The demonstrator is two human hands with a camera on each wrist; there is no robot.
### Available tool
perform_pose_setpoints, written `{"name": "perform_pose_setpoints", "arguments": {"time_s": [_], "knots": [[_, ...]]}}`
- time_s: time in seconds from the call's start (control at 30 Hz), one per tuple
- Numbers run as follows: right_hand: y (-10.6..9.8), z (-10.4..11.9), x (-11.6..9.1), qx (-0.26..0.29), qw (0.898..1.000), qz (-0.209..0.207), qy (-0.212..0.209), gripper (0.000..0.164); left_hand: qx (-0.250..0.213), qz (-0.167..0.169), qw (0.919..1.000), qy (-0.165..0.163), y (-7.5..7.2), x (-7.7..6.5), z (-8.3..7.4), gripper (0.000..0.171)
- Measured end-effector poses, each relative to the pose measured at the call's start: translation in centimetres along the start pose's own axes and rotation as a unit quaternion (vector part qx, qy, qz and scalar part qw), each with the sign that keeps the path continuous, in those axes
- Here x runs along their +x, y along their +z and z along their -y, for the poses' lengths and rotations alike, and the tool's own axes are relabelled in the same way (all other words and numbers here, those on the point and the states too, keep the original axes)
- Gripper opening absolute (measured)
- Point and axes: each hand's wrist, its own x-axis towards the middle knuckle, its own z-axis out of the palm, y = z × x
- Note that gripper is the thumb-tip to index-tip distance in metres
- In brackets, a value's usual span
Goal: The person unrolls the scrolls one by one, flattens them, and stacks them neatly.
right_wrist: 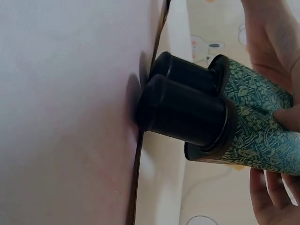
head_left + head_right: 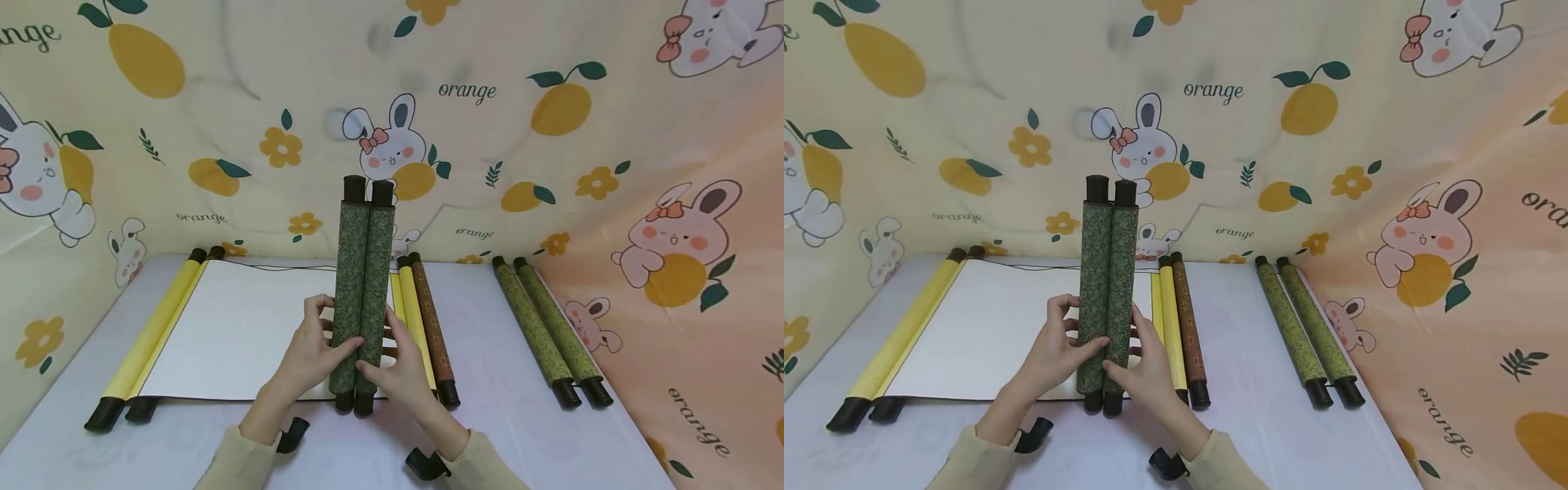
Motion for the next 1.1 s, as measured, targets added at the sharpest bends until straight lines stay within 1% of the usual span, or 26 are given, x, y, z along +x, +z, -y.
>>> {"name": "perform_pose_setpoints", "arguments": {"time_s": [0.07,0.13,0.17,0.3,0.37,0.4,0.57,0.7,0.8,0.93,1.1], "knots": [[0.1,-0.2,-0.1,-0.015,1.000,-0.006,-0.001,0.093,0.004,-0.002,1.0000,0.007,0.0,-0.1,0.1,0.071],[0.3,-1.2,-0.1,-0.024,1.000,-0.009,-0.003,0.094,0.007,-0.004,0.9999,0.013,-0.2,-0.2,0.2,0.070],[0.3,-1.7,-0.1,-0.020,1.000,-0.008,-0.001,0.095,0.007,-0.005,0.9999,0.013,-0.3,-0.2,-0.2,0.069],[-0.2,-1.2,-0.1,-0.011,1.000,0.008,0.028,0.094,0.010,-0.007,0.9997,0.021,-0.8,-0.2,-0.1,0.069],[-0.6,-0.2,0.0,-0.001,0.999,0.017,0.050,0.093,0.006,-0.005,0.9997,0.022,-1.0,-0.1,0.0,0.068],[-0.8,0.3,0.0,0.002,0.998,0.021,0.058,0.092,0.007,-0.005,0.9996,0.026,-1.1,-0.1,0.5,0.068],[-1.3,0.0,0.2,0.017,0.996,0.038,0.083,0.097,0.000,-0.006,0.9996,0.028,-1.7,0.1,0.7,0.069],[-1.7,-0.3,0.4,0.034,0.995,0.045,0.082,0.100,-0.022,-0.002,0.9991,0.036,-2.0,0.2,0.9,0.069],[-1.9,-0.4,0.5,0.045,0.995,0.046,0.079,0.105,-0.026,-0.003,0.9989,0.040,-2.0,0.3,1.0,0.072],[-2.0,-0.5,0.5,0.055,0.994,0.049,0.082,0.112,-0.025,-0.005,0.9982,0.054,-1.7,0.3,1.3,0.077],[-2.1,-0.4,0.5,0.058,0.996,0.031,0.067,0.113,-0.023,-0.001,0.9968,0.077,-1.2,0.3,1.5,0.081]]}}
